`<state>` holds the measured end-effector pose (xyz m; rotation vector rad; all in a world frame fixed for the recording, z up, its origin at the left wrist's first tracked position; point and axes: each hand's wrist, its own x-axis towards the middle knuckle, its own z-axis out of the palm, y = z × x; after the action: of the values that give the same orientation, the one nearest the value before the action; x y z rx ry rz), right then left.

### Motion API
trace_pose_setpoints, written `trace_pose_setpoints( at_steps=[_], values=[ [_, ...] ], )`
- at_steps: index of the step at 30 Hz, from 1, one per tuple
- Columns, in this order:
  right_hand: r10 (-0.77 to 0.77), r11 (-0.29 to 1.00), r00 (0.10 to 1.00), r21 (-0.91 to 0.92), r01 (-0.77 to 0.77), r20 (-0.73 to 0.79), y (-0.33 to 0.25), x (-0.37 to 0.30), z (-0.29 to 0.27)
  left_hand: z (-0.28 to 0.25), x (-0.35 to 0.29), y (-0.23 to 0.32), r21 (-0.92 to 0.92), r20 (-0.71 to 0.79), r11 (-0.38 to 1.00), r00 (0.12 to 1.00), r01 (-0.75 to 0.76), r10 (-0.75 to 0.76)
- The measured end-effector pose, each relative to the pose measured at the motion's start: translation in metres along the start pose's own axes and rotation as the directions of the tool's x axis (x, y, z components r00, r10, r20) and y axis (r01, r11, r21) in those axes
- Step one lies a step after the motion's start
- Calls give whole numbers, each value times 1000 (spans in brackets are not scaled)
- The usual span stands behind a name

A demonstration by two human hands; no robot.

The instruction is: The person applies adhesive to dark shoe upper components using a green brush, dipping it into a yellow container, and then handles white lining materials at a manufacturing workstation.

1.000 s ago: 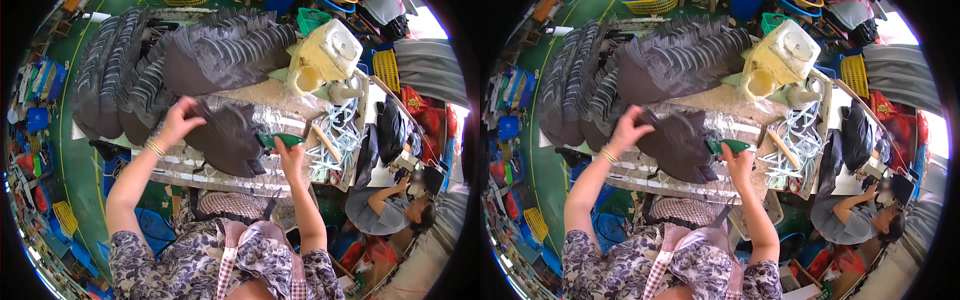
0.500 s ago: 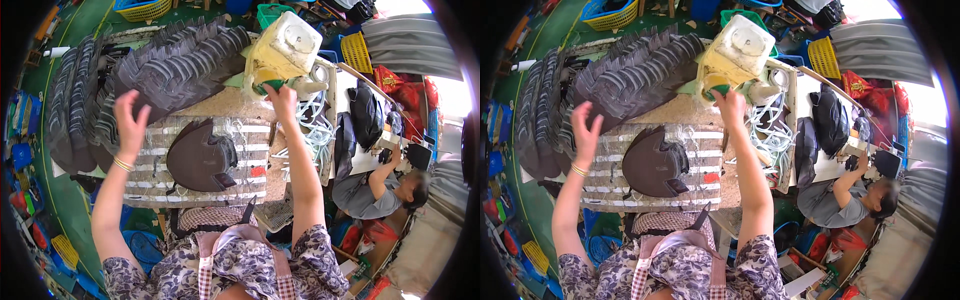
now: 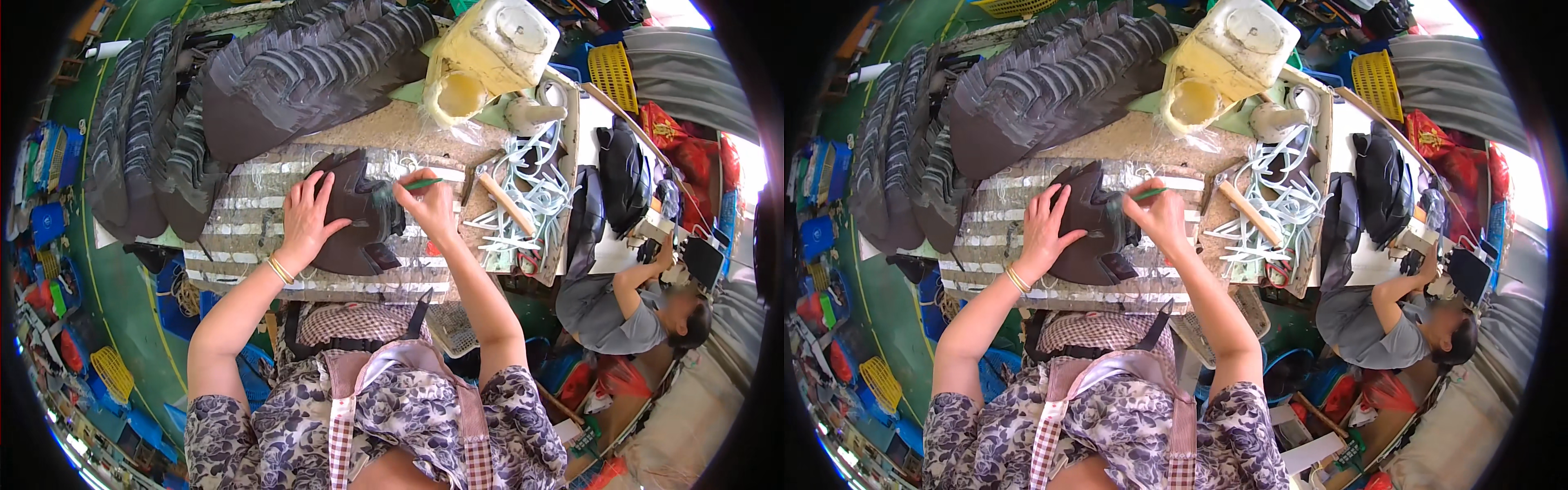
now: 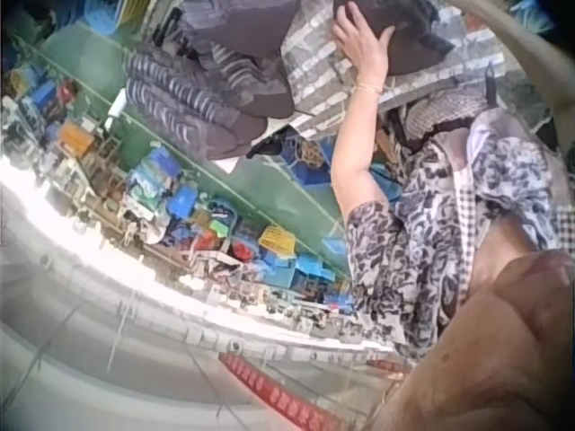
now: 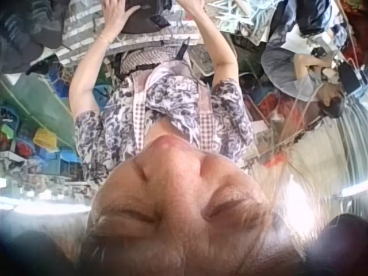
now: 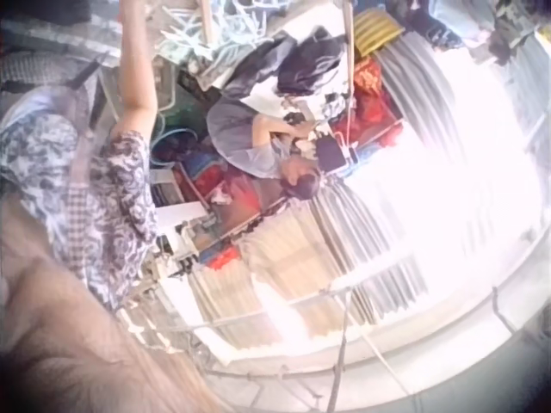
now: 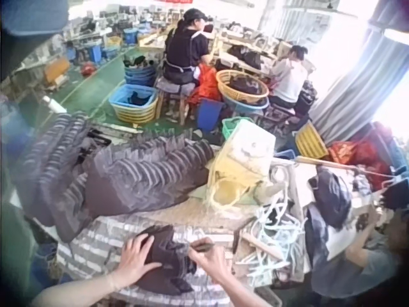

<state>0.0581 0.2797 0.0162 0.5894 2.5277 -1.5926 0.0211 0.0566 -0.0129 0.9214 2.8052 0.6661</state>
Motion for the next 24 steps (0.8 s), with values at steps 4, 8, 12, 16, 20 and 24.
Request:
trace_pose_setpoints(
  at_steps=[4, 8, 12, 16, 20, 24],
  values=[
    [-128, 991, 983, 29, 133, -131, 31, -28, 13, 4, -2, -1, -6, 2, 1000, 1000, 15, -15],
    [-104, 987, 977, 102, 124, -186, 47, -95, 24, 3, -4, -2, 2, -25, 1000, 1000, 11, -11],
    [-48, 905, 903, 363, 220, -426, 31, -88, 23, 1, 0, -3, -11, -16, 1000, 1000, 17, -17],
    [-352, 935, 906, -46, 351, -234, 40, -86, 34, 6, -3, -7, 8, -15, 1000, 999, 30, -30],
    [-294, 947, 891, 16, 320, -347, 51, -114, 30, 0, 3, -3, -3, -68, 1000, 998, -16, 16],
    [-314, 929, 877, 73, 363, -365, 6, -63, 43, 2, 6, -17, -69, -40, 997, 999, -39, 37]
  ],
)
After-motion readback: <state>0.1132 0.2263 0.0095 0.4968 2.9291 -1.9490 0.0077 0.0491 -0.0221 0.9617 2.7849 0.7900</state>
